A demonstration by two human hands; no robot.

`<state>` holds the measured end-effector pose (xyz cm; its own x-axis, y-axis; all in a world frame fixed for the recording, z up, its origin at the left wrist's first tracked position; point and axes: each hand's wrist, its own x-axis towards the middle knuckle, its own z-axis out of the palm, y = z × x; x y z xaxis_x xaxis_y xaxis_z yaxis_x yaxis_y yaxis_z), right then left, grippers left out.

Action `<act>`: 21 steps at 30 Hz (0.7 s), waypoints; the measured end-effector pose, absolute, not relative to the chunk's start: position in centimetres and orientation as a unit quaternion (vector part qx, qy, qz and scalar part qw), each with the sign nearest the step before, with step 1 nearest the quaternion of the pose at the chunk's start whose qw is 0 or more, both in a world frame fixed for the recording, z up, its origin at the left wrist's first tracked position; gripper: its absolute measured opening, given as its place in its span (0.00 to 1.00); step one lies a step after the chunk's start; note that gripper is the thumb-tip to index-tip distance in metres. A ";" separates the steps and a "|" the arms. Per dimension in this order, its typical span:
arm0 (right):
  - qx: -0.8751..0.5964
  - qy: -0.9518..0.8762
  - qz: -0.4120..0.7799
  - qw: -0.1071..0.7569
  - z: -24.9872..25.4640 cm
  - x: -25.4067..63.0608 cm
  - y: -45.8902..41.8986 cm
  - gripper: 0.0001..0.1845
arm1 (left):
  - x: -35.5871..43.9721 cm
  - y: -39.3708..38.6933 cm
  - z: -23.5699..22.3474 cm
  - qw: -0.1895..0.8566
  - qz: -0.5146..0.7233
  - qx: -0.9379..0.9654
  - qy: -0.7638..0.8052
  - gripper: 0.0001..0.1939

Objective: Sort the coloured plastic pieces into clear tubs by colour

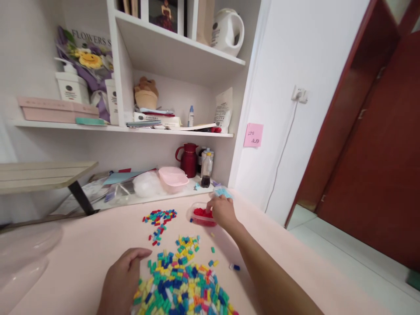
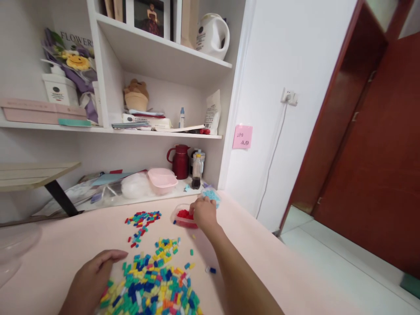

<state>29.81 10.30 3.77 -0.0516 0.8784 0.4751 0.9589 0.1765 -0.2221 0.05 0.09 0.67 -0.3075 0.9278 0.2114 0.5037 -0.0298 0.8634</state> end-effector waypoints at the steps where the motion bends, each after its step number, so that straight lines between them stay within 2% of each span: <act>1: -0.636 -0.720 -0.085 0.264 3.8 29.9 10.2 0.14 | 0.1 0.1 0.6 0.223 0.471 0.545 0.657 0.16; 4: -0.633 -0.716 -0.100 0.278 3.9 29.8 10.0 0.14 | 0.0 0.0 0.2 0.221 0.470 0.547 0.657 0.16; 10: -0.591 -0.728 -0.074 0.339 4.8 28.0 9.7 0.24 | 0.0 0.4 -0.9 0.200 0.481 0.571 0.635 0.17; 15: -0.441 -0.786 0.086 0.426 4.1 23.7 8.6 0.23 | -0.1 1.0 -1.2 0.098 0.427 0.607 0.664 0.23; 18: -0.385 -0.823 0.129 0.397 2.4 20.8 7.3 0.26 | 0.1 0.9 -1.0 0.058 0.335 0.633 0.696 0.25; 21: -0.355 -0.874 0.099 0.317 0.8 19.0 5.9 0.28 | 0.6 0.3 -0.7 0.043 0.267 0.660 0.701 0.27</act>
